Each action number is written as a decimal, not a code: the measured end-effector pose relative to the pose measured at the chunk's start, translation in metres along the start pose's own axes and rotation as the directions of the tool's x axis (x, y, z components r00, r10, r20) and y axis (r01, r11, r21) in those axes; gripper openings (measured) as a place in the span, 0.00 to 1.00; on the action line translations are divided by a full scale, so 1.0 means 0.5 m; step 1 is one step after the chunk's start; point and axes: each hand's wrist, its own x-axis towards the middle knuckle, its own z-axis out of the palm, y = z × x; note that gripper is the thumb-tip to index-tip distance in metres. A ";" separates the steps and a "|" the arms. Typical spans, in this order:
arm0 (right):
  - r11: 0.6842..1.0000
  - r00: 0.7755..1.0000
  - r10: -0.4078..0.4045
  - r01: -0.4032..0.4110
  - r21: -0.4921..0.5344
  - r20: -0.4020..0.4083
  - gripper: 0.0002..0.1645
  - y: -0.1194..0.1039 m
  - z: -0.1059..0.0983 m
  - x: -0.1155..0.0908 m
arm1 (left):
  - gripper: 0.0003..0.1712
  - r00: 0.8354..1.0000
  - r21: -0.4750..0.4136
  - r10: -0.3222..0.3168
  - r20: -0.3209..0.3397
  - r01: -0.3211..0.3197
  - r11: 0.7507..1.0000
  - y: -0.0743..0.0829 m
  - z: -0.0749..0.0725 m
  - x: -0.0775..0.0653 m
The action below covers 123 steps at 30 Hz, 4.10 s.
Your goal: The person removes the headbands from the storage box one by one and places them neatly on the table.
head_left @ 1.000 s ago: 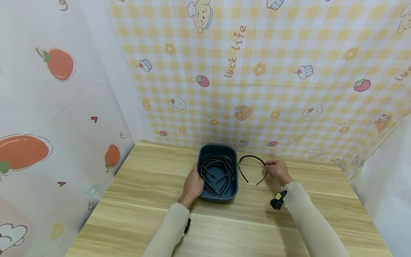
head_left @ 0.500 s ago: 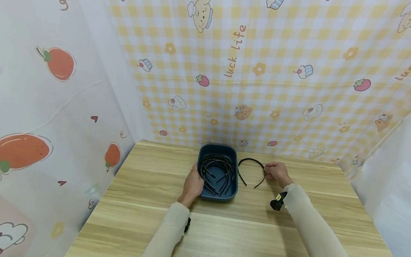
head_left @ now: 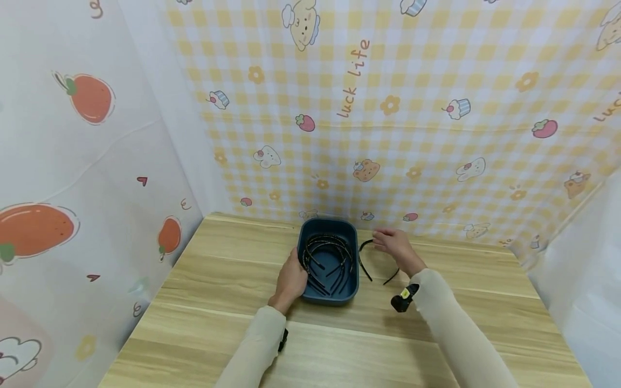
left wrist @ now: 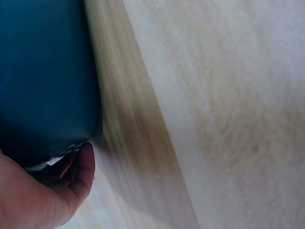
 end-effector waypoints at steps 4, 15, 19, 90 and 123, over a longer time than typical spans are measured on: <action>0.998 0.994 -0.019 0.013 0.058 0.107 0.32 -0.031 0.048 0.008 | 0.35 1.000 0.008 0.000 -0.003 0.000 1.000 -0.002 0.001 0.002; 0.997 0.971 0.077 -0.073 -0.028 0.227 0.37 -0.071 0.146 0.035 | 0.33 0.999 0.040 0.026 -0.023 -0.025 0.999 -0.004 0.005 0.005; 0.986 0.980 0.112 -0.089 -0.139 0.165 0.38 -0.070 0.165 0.042 | 0.33 0.999 0.040 0.026 -0.022 -0.025 0.999 -0.003 0.003 0.005; 0.954 0.992 0.086 -0.055 -0.294 0.093 0.18 -0.062 0.149 0.005 | 0.38 1.000 0.029 -0.022 -0.019 0.022 0.999 0.004 0.005 -0.003; 0.985 0.996 0.085 -0.080 -0.152 0.023 0.22 -0.008 -0.032 -0.002 | 0.37 0.999 0.018 -0.026 -0.032 0.027 0.999 0.005 0.007 -0.003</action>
